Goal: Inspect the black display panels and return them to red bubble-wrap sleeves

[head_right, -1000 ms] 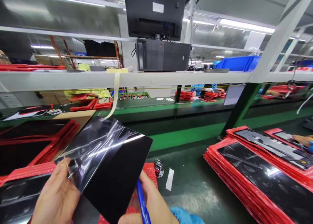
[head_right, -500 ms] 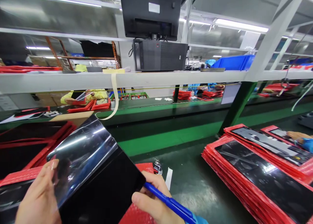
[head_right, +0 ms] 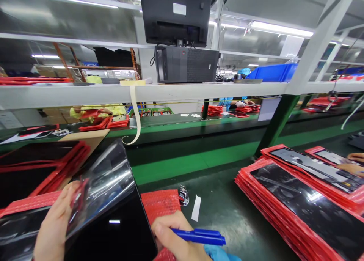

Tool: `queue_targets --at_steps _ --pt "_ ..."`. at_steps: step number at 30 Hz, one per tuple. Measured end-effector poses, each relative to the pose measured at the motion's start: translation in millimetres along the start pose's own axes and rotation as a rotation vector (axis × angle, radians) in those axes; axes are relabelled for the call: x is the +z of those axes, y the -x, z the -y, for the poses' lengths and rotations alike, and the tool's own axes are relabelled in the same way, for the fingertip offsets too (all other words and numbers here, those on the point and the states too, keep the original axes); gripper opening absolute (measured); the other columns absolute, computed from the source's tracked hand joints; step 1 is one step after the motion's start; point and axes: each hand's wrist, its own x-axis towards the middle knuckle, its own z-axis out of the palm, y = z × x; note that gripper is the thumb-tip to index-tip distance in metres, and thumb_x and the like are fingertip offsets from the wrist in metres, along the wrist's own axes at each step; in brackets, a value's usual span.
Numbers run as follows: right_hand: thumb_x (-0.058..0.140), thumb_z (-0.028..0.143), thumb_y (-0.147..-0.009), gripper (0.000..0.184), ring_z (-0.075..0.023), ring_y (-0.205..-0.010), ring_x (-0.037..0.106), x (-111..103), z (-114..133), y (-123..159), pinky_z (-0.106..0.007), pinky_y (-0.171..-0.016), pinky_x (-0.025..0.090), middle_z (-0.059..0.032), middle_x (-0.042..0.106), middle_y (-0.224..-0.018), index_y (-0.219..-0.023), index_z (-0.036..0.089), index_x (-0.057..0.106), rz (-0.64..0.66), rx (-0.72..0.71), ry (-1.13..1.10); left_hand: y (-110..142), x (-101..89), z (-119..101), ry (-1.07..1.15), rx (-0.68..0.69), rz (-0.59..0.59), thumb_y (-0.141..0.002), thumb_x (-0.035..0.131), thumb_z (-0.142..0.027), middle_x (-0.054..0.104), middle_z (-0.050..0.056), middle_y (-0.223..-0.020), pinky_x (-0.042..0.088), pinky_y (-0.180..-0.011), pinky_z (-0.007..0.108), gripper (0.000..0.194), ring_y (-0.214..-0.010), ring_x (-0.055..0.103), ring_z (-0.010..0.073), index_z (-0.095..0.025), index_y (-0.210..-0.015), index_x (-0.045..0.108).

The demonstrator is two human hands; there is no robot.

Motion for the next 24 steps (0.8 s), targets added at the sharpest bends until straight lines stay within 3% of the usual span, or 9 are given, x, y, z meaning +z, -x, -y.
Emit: queue_targets --at_steps 4,8,12,16,19,24 --pt "0.076 0.057 -0.068 0.032 -0.0151 -0.059 0.061 6 5 1 -0.027 -0.061 0.045 0.003 0.067 -0.058 -0.071 0.025 0.074 -0.043 0.079 -0.137 -2 5.1 0 -0.017 -0.005 -0.006 -0.08 0.056 -0.013 0.065 -0.004 -0.08 0.04 -0.088 0.007 0.022 -0.093 0.06 0.0074 -0.025 -0.065 0.065" --pt "0.079 0.052 -0.066 0.029 -0.0158 -0.068 0.058 1 8 3 -0.029 -0.07 0.043 0.0024 0.064 -0.068 -0.07 0.024 0.075 -0.094 0.061 0.026 3 7.4 -3 -0.044 -0.023 -0.007 -0.079 0.054 -0.011 0.064 -0.004 -0.083 0.033 -0.107 0.021 0.021 -0.108 0.057 0.0124 -0.025 -0.064 0.059" --pt "0.077 0.045 -0.068 0.02 -0.0166 -0.072 0.055 -3 12 3 -0.03 -0.073 0.042 0.0025 0.063 -0.072 -0.073 0.026 0.075 -0.066 0.085 0.134 11 2.6 1 -0.079 -0.019 0.016 -0.076 0.052 -0.007 0.066 -0.003 -0.084 0.037 -0.106 0.028 0.02 -0.107 0.059 0.0164 -0.023 -0.069 0.061" --pt "0.071 0.04 -0.072 0.014 -0.0182 -0.076 0.059 0 16 3 -0.029 -0.075 0.045 0.0012 0.066 -0.079 -0.078 0.027 0.075 -0.119 0.064 0.243 16 -5.4 15 -0.166 0.211 0.088 -0.073 0.065 -0.024 0.069 0.0 -0.085 0.047 -0.097 0.033 0.006 -0.104 0.062 0.0231 -0.022 -0.078 0.068" --pt "0.067 0.041 -0.077 0.019 -0.0207 -0.08 0.064 4 18 4 -0.031 -0.078 0.049 -0.0022 0.069 -0.085 -0.086 0.028 0.076 -0.175 -0.033 0.34 19 -5.5 22 -0.189 0.37 0.178 -0.069 0.069 -0.037 0.069 0.002 -0.083 0.052 -0.089 0.037 0.02 -0.097 0.064 0.0265 -0.022 -0.082 0.069" --pt "0.074 0.039 -0.071 0.027 -0.0224 -0.076 0.067 7 15 4 -0.029 -0.069 0.054 -0.0032 0.073 -0.082 -0.095 0.026 0.077 -0.176 -0.138 0.401 22 -5.7 27 -0.193 0.438 0.278 -0.07 0.067 -0.045 0.066 0.003 -0.08 0.052 -0.083 0.037 0.026 -0.089 0.063 0.0268 -0.021 -0.079 0.069"
